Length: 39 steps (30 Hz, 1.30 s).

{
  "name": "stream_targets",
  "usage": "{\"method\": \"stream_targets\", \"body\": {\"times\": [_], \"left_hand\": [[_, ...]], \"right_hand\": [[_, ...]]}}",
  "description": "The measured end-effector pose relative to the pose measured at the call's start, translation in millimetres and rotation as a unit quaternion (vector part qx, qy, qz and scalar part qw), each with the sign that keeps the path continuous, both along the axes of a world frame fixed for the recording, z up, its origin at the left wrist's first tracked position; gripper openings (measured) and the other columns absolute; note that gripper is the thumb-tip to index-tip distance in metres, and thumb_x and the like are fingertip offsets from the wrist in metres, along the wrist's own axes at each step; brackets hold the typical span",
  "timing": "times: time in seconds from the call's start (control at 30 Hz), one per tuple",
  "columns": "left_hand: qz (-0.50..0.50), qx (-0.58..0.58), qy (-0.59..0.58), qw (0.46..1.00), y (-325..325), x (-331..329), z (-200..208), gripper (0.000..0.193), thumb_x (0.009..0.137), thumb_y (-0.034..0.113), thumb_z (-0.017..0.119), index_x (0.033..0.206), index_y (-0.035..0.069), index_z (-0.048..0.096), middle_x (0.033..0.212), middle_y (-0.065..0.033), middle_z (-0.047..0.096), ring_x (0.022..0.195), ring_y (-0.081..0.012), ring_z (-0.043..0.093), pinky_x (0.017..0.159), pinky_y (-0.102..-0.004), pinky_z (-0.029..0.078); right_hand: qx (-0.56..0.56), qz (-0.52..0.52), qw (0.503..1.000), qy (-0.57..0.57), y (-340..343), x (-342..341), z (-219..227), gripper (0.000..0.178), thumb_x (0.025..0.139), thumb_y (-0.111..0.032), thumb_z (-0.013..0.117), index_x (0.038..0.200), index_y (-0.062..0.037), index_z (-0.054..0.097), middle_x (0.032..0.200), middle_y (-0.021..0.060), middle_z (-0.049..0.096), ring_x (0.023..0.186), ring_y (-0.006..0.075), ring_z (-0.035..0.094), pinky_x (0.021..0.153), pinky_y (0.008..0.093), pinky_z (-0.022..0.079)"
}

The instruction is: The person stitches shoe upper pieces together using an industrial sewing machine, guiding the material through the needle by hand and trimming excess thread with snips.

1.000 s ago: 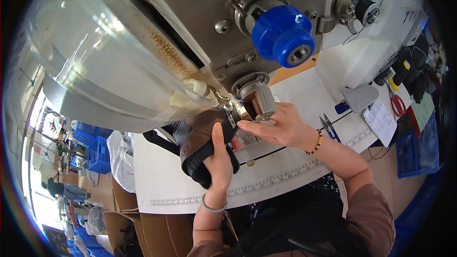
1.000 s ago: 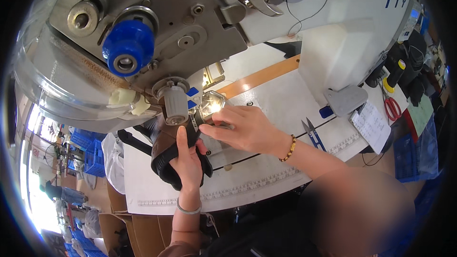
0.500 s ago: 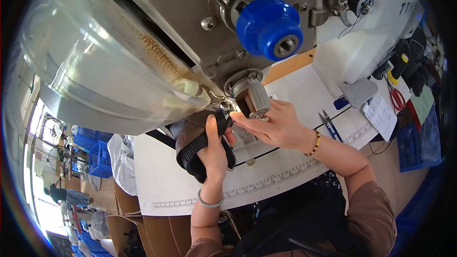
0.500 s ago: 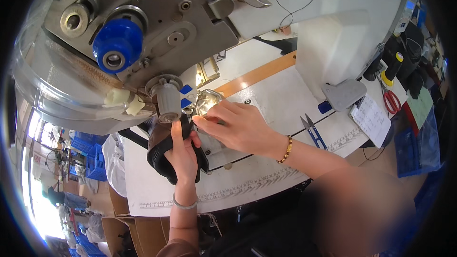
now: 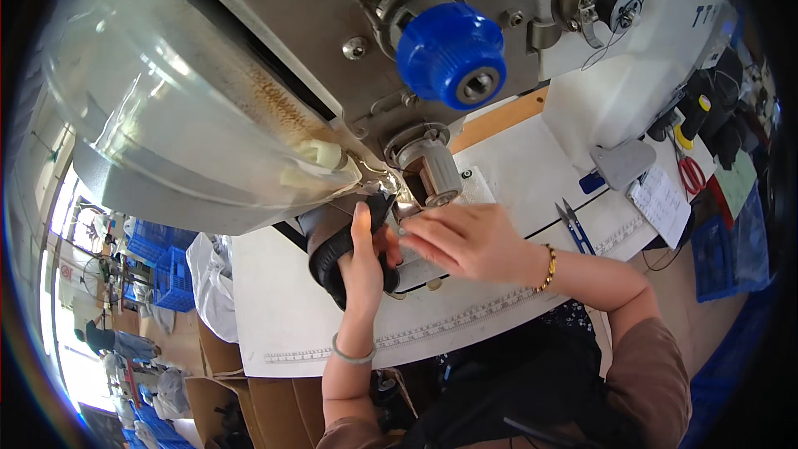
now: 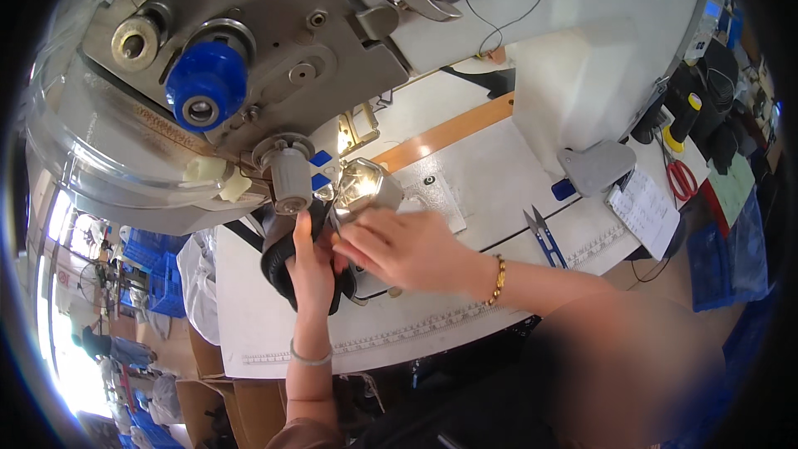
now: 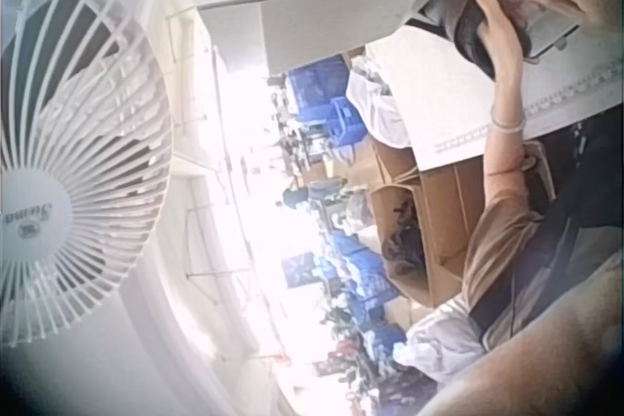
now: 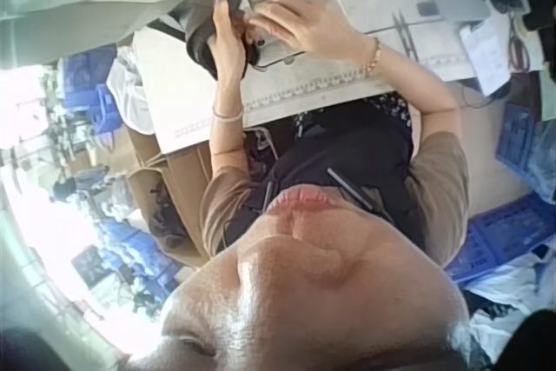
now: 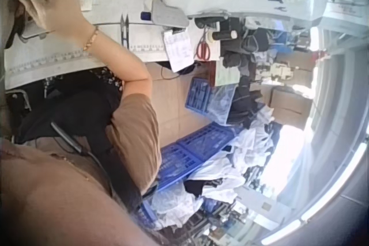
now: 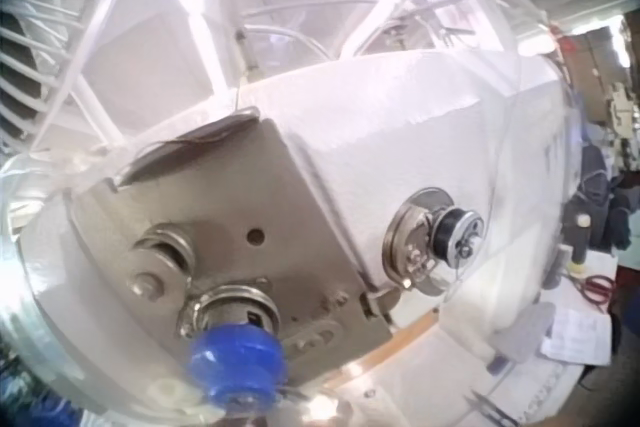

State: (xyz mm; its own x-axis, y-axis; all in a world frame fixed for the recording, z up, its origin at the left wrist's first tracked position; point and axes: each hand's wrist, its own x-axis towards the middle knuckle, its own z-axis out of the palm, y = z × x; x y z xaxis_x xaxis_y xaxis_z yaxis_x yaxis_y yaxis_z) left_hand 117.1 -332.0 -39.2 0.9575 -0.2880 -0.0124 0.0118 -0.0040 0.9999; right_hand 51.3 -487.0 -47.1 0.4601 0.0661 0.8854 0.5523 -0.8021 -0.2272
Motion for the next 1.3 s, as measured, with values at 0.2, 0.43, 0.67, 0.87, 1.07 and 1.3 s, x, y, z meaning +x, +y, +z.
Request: {"method": "stream_targets", "body": {"times": [0.2,0.43,0.67,0.87,1.07,1.3], "left_hand": [[0.030,0.281,-0.273,0.920,43,-35,56,0.022,0.089,0.013,0.056,0.070,0.002,0.060,0.058,-0.0057,0.056,0.052,-0.0109,0.054,0.051,-0.0250,0.043],[-0.274,0.462,-0.448,0.715,22,85,118,0.034,0.082,0.035,0.063,0.095,0.004,0.063,0.084,-0.0101,0.064,0.075,-0.0257,0.059,0.071,-0.0354,0.047],[-0.387,0.465,-0.138,0.784,8,72,103,0.065,0.078,0.051,0.064,0.117,0.000,0.052,0.094,-0.0093,0.061,0.086,-0.0178,0.056,0.079,-0.0302,0.044],[-0.350,0.399,-0.043,0.847,6,38,103,0.066,0.077,0.050,0.066,0.111,-0.005,0.054,0.094,-0.0093,0.061,0.084,-0.0115,0.054,0.077,-0.0259,0.044],[-0.287,0.439,-0.067,0.849,12,43,97,0.062,0.075,0.048,0.068,0.104,-0.005,0.057,0.086,-0.0060,0.060,0.079,-0.0104,0.053,0.073,-0.0256,0.043],[-0.320,0.383,-0.051,0.865,-7,42,102,0.059,0.068,0.042,0.076,0.105,0.000,0.057,0.087,-0.0020,0.058,0.081,-0.0110,0.052,0.077,-0.0251,0.042]], "right_hand": [[0.218,0.173,0.877,0.392,18,3,3,0.036,0.094,-0.034,0.045,0.098,0.0003,0.056,0.082,0.0094,0.062,0.074,0.0212,0.065,0.063,0.0275,0.050],[0.515,0.244,0.785,0.244,78,27,-11,0.033,0.096,-0.029,0.044,0.085,0.0020,0.049,0.069,0.0112,0.060,0.065,0.0189,0.063,0.056,0.0293,0.046],[0.533,0.317,0.707,0.340,43,0,4,0.023,0.095,-0.020,0.045,0.091,0.0016,0.051,0.070,0.0034,0.059,0.060,0.0107,0.063,0.053,0.0217,0.048],[0.501,0.351,0.700,0.369,22,-13,6,0.026,0.095,-0.023,0.045,0.089,0.0008,0.053,0.070,0.0025,0.060,0.058,0.0093,0.061,0.052,0.0210,0.047],[0.012,-0.262,0.941,0.212,-44,-70,-22,0.019,0.084,-0.015,0.060,0.092,0.0010,0.054,0.081,0.0119,0.055,0.067,0.0241,0.056,0.060,0.0324,0.046],[-0.057,-0.380,0.866,0.322,-96,-108,-109,0.020,0.083,-0.008,0.056,0.100,0.0009,0.048,0.091,0.0150,0.048,0.084,0.0296,0.051,0.069,0.0370,0.045]]}}
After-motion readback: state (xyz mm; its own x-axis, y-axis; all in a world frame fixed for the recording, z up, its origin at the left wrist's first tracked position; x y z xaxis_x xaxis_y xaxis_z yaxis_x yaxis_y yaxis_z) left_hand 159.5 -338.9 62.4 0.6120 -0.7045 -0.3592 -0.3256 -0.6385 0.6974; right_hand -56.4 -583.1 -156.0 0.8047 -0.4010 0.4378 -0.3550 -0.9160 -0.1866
